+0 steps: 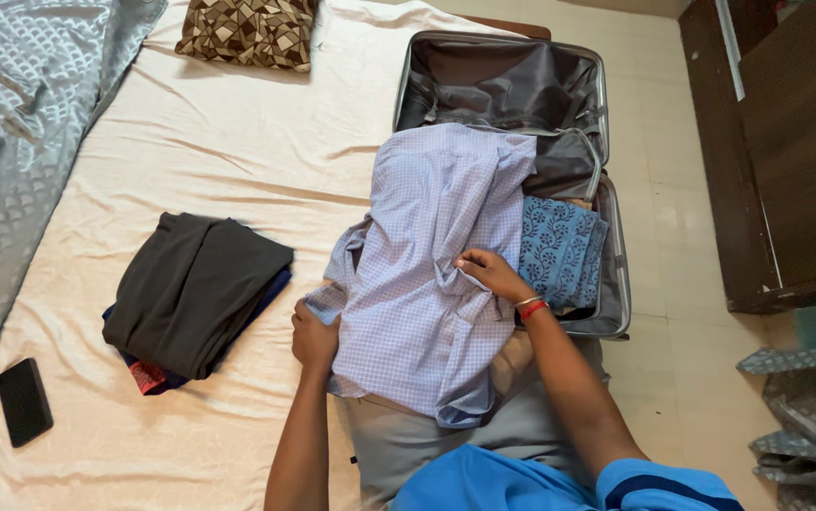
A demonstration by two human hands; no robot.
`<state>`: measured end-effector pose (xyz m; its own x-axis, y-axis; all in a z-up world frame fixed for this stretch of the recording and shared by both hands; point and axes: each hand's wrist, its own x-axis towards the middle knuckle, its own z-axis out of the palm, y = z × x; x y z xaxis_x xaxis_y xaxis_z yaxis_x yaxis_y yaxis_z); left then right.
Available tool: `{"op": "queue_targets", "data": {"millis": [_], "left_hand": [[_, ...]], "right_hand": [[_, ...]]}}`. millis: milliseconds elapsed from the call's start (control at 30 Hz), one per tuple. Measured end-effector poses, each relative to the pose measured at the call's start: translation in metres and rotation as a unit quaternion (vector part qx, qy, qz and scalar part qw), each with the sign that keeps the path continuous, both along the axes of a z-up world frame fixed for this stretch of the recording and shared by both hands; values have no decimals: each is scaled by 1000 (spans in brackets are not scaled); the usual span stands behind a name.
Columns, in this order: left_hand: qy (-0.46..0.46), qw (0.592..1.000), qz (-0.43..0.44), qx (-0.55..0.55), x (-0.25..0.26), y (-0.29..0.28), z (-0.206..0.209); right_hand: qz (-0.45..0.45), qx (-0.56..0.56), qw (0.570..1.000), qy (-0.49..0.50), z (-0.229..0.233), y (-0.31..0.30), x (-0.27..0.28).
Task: The person sits on a bed and packs folded clothes into an open suitcase. They place a pair of jeans and a patterned shirt into the suitcase, then fold a checkered shirt and place it on top. Finally, they zip the internal divider flap over the packed items.
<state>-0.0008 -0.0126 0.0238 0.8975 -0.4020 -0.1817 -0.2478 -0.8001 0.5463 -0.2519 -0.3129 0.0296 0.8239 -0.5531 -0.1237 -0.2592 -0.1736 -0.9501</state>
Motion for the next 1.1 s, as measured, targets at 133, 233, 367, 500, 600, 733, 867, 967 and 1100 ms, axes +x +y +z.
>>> {"op": "queue_targets", "data": {"millis": [133, 233, 367, 500, 600, 733, 867, 967, 1100], "left_hand": [[13, 999, -10, 29, 9, -1, -6], [27, 1000, 10, 10, 22, -1, -31], [-86, 992, 12, -93, 39, 2, -74], [25, 970, 89, -226, 60, -9, -83], [330, 804, 221, -443, 72, -16, -63], [372, 712, 224, -552, 83, -21, -27], [282, 716, 105, -630, 76, -39, 1], [275, 701, 0, -658, 46, -61, 22], [311, 750, -40, -583, -27, -82, 53]], "right_hand": [[-12, -2, 1000, 10, 11, 6, 1], [-20, 5, 1000, 20, 19, 9, 0], [-33, 48, 998, 17, 22, 7, -2], [-40, 17, 998, -37, 5, -8, -2], [-91, 46, 993, -51, -4, -16, 4], [-137, -126, 983, 0, 28, -5, 9], [-113, -255, 960, 5, 91, 25, 30], [-10, -63, 997, -43, 126, 50, 53], [91, 268, 957, -63, 137, 76, 76]]}}
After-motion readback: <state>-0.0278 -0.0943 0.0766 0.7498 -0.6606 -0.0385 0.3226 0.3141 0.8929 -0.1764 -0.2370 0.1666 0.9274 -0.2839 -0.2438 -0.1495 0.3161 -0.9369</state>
